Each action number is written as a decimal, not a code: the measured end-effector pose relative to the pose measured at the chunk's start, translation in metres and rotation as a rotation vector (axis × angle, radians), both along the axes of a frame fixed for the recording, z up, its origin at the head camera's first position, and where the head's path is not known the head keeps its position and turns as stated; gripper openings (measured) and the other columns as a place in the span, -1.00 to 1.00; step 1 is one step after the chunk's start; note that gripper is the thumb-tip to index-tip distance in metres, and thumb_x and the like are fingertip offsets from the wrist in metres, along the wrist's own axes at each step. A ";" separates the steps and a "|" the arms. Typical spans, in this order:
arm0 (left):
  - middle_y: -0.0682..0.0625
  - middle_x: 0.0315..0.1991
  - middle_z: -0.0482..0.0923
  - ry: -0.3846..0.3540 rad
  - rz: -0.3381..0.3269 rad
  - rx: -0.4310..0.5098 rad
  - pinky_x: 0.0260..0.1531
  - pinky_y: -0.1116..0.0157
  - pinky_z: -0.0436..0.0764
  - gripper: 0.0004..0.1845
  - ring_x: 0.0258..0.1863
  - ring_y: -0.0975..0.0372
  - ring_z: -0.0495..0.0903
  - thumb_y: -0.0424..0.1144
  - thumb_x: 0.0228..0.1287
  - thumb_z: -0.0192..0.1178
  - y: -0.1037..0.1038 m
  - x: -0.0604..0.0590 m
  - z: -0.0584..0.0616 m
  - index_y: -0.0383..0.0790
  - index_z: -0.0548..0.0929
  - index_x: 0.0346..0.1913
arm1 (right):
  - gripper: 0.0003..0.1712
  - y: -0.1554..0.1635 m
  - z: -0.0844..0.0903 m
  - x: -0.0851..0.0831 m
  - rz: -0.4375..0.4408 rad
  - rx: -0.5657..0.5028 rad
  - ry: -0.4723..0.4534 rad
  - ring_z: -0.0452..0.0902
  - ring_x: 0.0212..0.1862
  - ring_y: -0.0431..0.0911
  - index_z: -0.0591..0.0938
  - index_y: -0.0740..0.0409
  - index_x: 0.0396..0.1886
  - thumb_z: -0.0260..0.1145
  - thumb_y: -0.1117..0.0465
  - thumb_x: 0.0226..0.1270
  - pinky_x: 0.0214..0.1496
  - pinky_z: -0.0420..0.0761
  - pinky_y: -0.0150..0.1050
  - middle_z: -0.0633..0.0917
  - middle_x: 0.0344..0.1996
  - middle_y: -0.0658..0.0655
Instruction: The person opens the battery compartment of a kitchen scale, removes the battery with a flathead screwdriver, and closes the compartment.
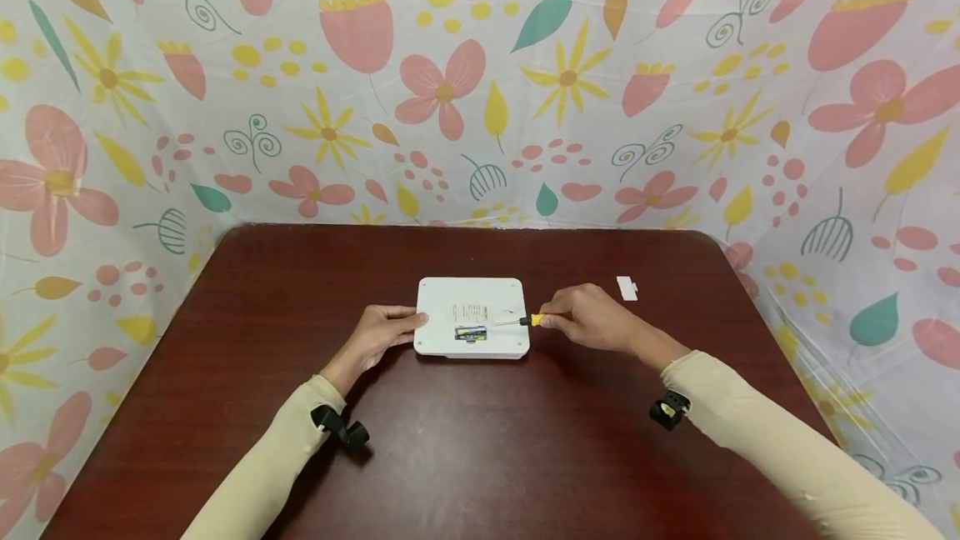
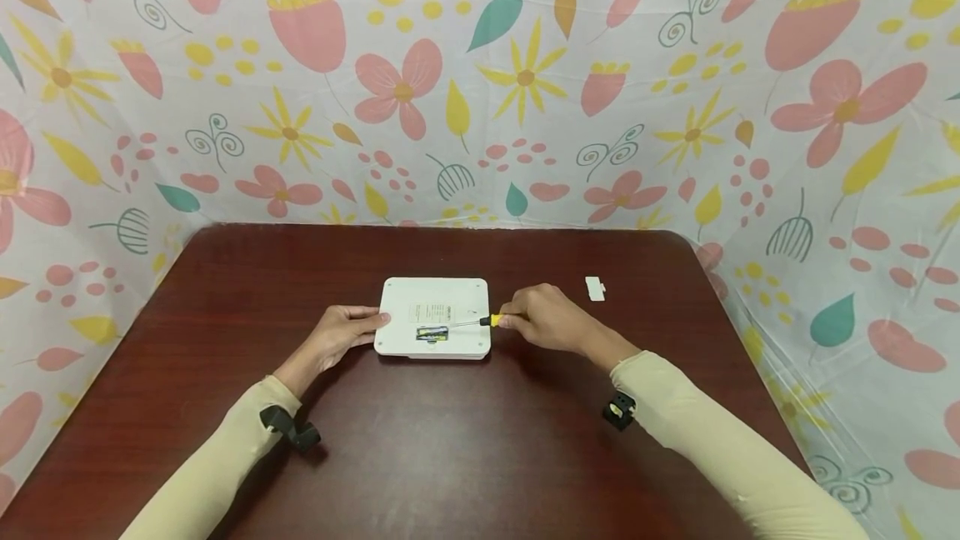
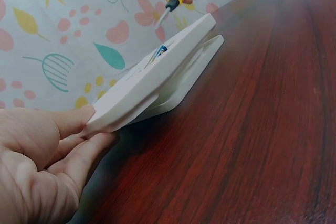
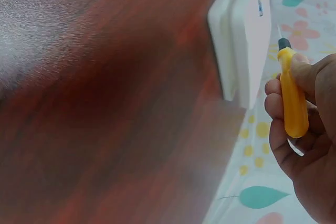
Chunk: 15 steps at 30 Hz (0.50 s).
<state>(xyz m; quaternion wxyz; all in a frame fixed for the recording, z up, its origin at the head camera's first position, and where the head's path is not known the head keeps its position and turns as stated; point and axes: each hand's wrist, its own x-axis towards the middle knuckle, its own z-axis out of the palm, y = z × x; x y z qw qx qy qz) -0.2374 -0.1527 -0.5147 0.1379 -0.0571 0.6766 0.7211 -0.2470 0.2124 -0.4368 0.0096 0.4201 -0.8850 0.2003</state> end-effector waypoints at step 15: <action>-0.38 0.08 0.65 -0.014 -0.003 -0.013 -0.03 0.23 0.77 -0.51 -0.12 0.16 0.73 -0.39 0.32 0.38 -0.001 -0.001 0.001 -0.66 0.55 0.19 | -0.72 -0.020 0.042 0.008 0.087 0.166 0.040 0.16 -0.54 -0.30 0.63 0.00 -0.55 0.39 0.26 0.42 -0.50 0.31 -0.43 0.32 -0.64 -0.14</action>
